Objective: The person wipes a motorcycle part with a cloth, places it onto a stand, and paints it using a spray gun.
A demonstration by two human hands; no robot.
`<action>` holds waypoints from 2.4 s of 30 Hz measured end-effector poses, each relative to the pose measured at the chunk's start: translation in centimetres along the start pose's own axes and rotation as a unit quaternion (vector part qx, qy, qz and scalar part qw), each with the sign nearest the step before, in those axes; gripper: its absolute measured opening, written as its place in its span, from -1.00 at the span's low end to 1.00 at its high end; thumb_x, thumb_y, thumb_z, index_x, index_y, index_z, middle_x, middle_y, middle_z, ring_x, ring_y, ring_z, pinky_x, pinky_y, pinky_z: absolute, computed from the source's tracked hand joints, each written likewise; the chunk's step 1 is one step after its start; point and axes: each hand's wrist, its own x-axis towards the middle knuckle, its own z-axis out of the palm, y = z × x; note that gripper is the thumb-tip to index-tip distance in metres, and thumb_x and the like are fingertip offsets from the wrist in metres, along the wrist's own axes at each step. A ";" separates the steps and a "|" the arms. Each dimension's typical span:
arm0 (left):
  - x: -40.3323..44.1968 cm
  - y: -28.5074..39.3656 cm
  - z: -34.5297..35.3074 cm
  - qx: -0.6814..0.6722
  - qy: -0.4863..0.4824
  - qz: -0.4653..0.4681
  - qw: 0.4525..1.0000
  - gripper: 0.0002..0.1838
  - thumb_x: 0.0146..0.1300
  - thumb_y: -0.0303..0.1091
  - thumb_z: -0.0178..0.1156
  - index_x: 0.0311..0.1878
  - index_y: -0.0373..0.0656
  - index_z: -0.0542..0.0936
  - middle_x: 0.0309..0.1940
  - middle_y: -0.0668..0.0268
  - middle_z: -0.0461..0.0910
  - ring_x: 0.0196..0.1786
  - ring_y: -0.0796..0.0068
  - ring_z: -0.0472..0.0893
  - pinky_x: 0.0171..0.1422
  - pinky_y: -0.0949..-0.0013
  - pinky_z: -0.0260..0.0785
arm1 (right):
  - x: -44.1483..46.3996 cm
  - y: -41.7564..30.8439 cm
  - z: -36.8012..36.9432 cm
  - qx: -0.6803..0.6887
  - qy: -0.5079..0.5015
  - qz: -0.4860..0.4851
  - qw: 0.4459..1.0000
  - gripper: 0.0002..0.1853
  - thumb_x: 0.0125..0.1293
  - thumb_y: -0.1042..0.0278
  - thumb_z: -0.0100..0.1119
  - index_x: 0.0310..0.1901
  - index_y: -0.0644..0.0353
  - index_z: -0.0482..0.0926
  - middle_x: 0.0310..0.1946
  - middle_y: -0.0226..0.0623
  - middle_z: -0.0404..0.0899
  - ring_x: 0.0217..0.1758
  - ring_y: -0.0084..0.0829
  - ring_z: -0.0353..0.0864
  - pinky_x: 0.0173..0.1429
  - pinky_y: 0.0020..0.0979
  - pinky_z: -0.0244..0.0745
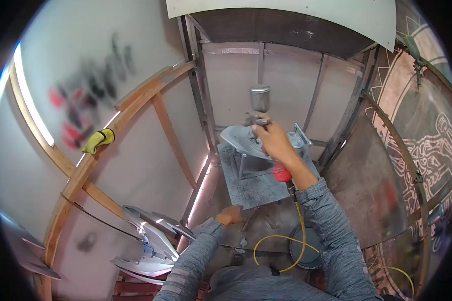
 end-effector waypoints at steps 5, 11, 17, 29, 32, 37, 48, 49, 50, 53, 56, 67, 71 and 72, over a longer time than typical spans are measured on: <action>-0.5 0.5 -0.8 0.003 0.002 -0.006 1.000 -0.31 0.13 0.06 0.30 0.23 -0.18 0.48 0.13 -0.06 0.57 0.19 -0.09 0.55 0.24 0.00 0.42 | 2.0 4.4 2.3 -0.050 0.024 -0.124 0.991 -0.52 0.36 0.28 0.08 0.31 0.11 0.43 -0.35 -0.19 0.63 -0.34 -0.30 0.64 -0.19 -0.30 0.51; 0.6 -1.0 0.5 0.017 0.022 -0.003 1.000 -0.34 0.13 0.06 0.27 0.19 -0.21 0.51 0.08 -0.06 0.60 0.15 -0.07 0.58 0.20 0.01 0.46 | -2.2 2.4 -2.0 0.003 0.032 -0.036 0.999 -0.56 0.36 0.29 0.07 0.28 0.08 0.46 -0.35 -0.21 0.63 -0.38 -0.32 0.64 -0.24 -0.32 0.51; 1.1 -1.6 0.1 0.021 0.021 -0.011 1.000 -0.33 0.11 0.08 0.28 0.18 -0.22 0.52 0.07 -0.06 0.61 0.15 -0.06 0.59 0.22 0.02 0.45 | -3.7 7.5 -4.2 -0.042 0.053 0.042 0.997 -0.58 0.36 0.31 0.07 0.25 0.05 0.47 -0.17 -0.04 0.68 -0.07 -0.09 0.68 0.09 -0.22 0.48; 0.5 0.7 -2.1 0.045 -0.006 -0.044 0.998 -0.39 0.14 0.01 0.24 0.15 -0.24 0.54 0.12 -0.05 0.57 0.21 -0.05 0.55 0.24 0.06 0.43 | -5.3 7.1 -5.2 0.007 0.044 0.060 0.997 -0.55 0.37 0.25 0.05 0.28 0.09 0.44 -0.05 -0.07 0.67 0.08 -0.17 0.64 0.19 -0.24 0.45; 0.2 1.0 -2.2 0.053 0.004 -0.054 0.997 -0.42 0.16 -0.02 0.23 0.15 -0.24 0.54 0.13 -0.05 0.57 0.22 -0.06 0.55 0.25 0.06 0.43 | -5.5 11.5 -5.9 -0.072 0.081 0.019 0.994 -0.55 0.37 0.23 0.04 0.27 0.13 0.44 -0.03 -0.02 0.66 0.11 -0.08 0.63 0.20 -0.23 0.44; 0.8 -0.1 -2.6 0.066 -0.009 -0.064 0.996 -0.38 0.19 -0.04 0.23 0.21 -0.26 0.47 0.21 -0.07 0.50 0.24 -0.11 0.52 0.28 0.05 0.42 | -6.3 13.6 -9.3 -0.090 0.165 0.072 0.980 -0.55 0.37 0.28 0.06 0.28 0.11 0.44 -0.01 0.06 0.64 0.17 0.02 0.58 0.22 -0.20 0.42; 5.1 -5.8 -2.5 0.056 0.042 -0.151 0.986 0.01 0.19 0.06 0.26 0.55 -0.17 -0.02 0.58 -0.06 -0.18 0.48 -0.12 0.23 0.49 -0.02 0.17 | -8.6 12.0 -9.9 0.028 0.152 0.035 0.987 -0.52 0.41 0.33 0.06 0.36 0.03 0.40 -0.31 -0.34 0.55 -0.68 -0.62 0.37 -0.61 -0.48 0.33; 5.1 -5.2 -2.3 0.057 0.043 -0.149 0.986 0.01 0.19 0.06 0.26 0.55 -0.17 -0.02 0.58 -0.06 -0.18 0.48 -0.12 0.23 0.49 -0.02 0.17 | -8.7 12.1 -9.9 0.035 0.147 0.026 0.988 -0.51 0.41 0.33 0.08 0.36 0.06 0.41 -0.29 -0.36 0.55 -0.67 -0.65 0.35 -0.59 -0.50 0.32; 5.2 -4.2 -1.7 0.078 0.071 -0.129 0.986 0.00 0.18 0.07 0.27 0.55 -0.14 0.01 0.58 -0.05 -0.16 0.51 -0.13 0.15 0.51 -0.10 0.11 | -8.7 12.4 -9.9 0.034 0.149 0.025 0.988 -0.51 0.41 0.33 0.08 0.36 0.06 0.41 -0.29 -0.36 0.55 -0.67 -0.65 0.35 -0.59 -0.50 0.32; 5.6 -0.4 -0.9 0.120 0.098 -0.072 0.985 -0.03 0.16 0.07 0.30 0.54 -0.09 0.07 0.57 -0.03 -0.12 0.56 -0.16 0.01 0.52 -0.22 -0.01 | -8.5 13.0 -9.6 0.040 0.158 0.020 0.986 -0.51 0.40 0.34 0.09 0.36 0.07 0.41 -0.28 -0.38 0.55 -0.66 -0.67 0.33 -0.58 -0.52 0.31; 5.8 3.6 0.4 0.149 0.103 0.022 0.983 -0.05 0.13 0.07 0.32 0.52 -0.08 0.14 0.56 -0.04 -0.09 0.57 -0.15 -0.02 0.53 -0.25 -0.08 | -8.2 12.2 -9.3 0.046 0.164 0.020 0.985 -0.51 0.40 0.32 0.09 0.36 0.08 0.42 -0.30 -0.41 0.56 -0.65 -0.69 0.32 -0.58 -0.53 0.29; 6.3 5.7 -0.8 0.154 0.043 0.129 0.979 -0.04 0.07 0.07 0.34 0.48 -0.12 0.19 0.49 -0.05 0.13 0.50 -0.15 0.14 0.48 -0.24 0.05 | -0.1 12.7 -7.2 -0.029 0.093 0.020 0.995 -0.59 0.39 0.24 0.08 0.23 0.14 0.50 -0.19 -0.23 0.69 -0.10 -0.40 0.63 0.04 -0.36 0.47; 6.7 2.4 -2.7 0.167 0.019 0.091 0.981 -0.04 0.07 0.10 0.33 0.48 -0.12 0.20 0.48 0.04 0.18 0.48 -0.14 0.19 0.48 -0.22 0.06 | 4.2 15.2 -7.9 -0.063 0.214 -0.022 0.975 -0.57 0.39 0.24 0.09 0.26 0.12 0.48 -0.10 -0.07 0.69 0.00 -0.22 0.67 0.10 -0.28 0.48; 6.9 1.6 -3.0 0.160 0.015 0.078 0.984 -0.04 0.09 0.11 0.32 0.49 -0.10 0.19 0.49 0.09 0.18 0.50 -0.11 0.18 0.49 -0.22 0.04 | 4.8 15.1 -8.1 -0.064 0.265 -0.032 0.962 -0.57 0.39 0.25 0.10 0.27 0.11 0.48 -0.07 -0.04 0.68 0.01 -0.17 0.68 0.10 -0.26 0.49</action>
